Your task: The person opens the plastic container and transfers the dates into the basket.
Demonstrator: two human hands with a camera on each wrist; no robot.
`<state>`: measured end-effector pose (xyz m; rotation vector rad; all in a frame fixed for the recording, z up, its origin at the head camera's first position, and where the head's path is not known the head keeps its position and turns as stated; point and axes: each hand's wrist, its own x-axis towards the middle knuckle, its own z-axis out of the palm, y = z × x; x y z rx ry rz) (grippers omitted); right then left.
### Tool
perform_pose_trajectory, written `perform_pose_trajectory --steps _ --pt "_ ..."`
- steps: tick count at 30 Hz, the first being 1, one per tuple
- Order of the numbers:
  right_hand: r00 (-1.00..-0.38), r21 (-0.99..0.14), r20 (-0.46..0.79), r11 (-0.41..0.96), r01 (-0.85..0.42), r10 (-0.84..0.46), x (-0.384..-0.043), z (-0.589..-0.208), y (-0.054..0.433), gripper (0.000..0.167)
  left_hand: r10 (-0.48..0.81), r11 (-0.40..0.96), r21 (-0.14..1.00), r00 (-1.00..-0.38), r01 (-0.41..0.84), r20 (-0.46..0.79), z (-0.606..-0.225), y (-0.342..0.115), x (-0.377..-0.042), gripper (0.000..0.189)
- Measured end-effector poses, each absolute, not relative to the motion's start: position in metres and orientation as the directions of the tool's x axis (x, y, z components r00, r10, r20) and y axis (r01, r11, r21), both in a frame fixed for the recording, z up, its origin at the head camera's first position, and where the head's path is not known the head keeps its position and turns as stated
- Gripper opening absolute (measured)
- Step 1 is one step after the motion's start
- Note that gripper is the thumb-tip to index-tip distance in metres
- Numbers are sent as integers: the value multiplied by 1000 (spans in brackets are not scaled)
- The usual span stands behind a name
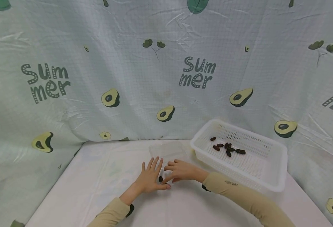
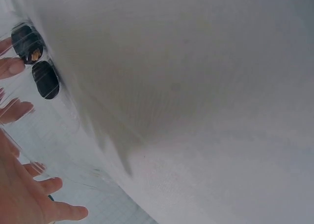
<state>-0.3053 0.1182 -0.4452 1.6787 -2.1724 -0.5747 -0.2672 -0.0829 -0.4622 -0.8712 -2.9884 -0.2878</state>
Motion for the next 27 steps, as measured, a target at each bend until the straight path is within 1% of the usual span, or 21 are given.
perform_pose_trajectory --steps 4,7,17,24,27 --pt "-263 504 -10 222 -835 -965 -306 -446 117 43 532 827 168 -843 537 78 -463 -83 -267 107" --pt "-258 499 -18 215 -839 -966 -306 -446 117 44 536 823 169 -840 542 86 -462 -83 -266 108" --pt "-190 559 6 161 -814 -982 -308 -448 119 49 538 822 167 -839 544 84 -463 -82 -266 108" --pt "-175 574 8 148 -805 -984 -311 -452 121 50 535 820 187 -840 542 88 -463 -82 -266 107" --pt "-165 570 1 136 -810 -986 -310 -450 121 49 533 823 177 -842 539 83 -462 -82 -266 106"
